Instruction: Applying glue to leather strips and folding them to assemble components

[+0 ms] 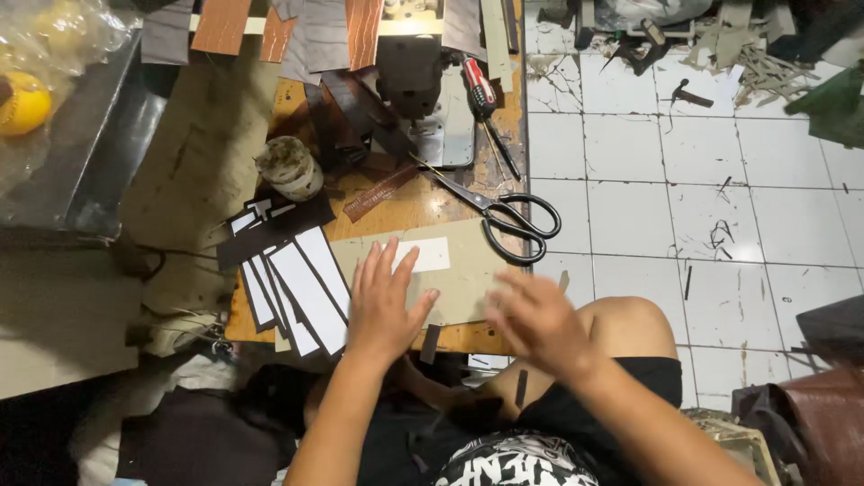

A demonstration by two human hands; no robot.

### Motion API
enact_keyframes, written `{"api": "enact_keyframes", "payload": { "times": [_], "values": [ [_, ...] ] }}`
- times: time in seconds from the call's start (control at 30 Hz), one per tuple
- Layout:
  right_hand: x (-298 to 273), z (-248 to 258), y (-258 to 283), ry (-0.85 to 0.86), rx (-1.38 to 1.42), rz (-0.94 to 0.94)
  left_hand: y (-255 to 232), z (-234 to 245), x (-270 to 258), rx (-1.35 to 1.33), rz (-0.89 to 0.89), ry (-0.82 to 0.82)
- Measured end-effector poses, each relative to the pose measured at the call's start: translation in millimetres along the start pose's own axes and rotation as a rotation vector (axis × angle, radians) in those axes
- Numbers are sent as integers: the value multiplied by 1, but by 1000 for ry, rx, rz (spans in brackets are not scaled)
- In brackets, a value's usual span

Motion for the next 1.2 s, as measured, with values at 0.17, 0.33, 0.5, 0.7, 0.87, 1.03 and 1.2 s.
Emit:
{"api": "enact_keyframes", "payload": {
  "times": [0.17, 0.33, 0.5, 0.7, 0.87, 1.03, 1.2],
  "values": [
    [18, -14, -97, 372, -383, -306, -21, -17, 0, 84, 126, 170],
    [36, -28, -112, 692, -384, -468, -10, -34, -13, 98, 18, 11],
    [19, -39, -128, 528, -179, -611, -4, -33, -16, 68, -26, -172],
    [20, -72, -153, 422, -309, -596, -11, -27, -4, 150, 253, 64],
    [61, -89, -146, 431, -326, -633, 2, -42, -5, 164, 191, 50],
    [74, -109, -149, 414, -252, -633, 4, -43, -5, 111, 141, -13],
    [108, -115, -112, 347, -345, -292, 4, -45, -4, 102, 139, 22]
  ]
}}
Point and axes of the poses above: each hand's wrist, its own x-axis towards the middle knuckle, its own z-axis out of the back of the hand, y = z × x, the point moved 6 cm from there along x, towards the middle knuckle, and after that the axes turned 7 degrees about -y, right-handed, at the moved point
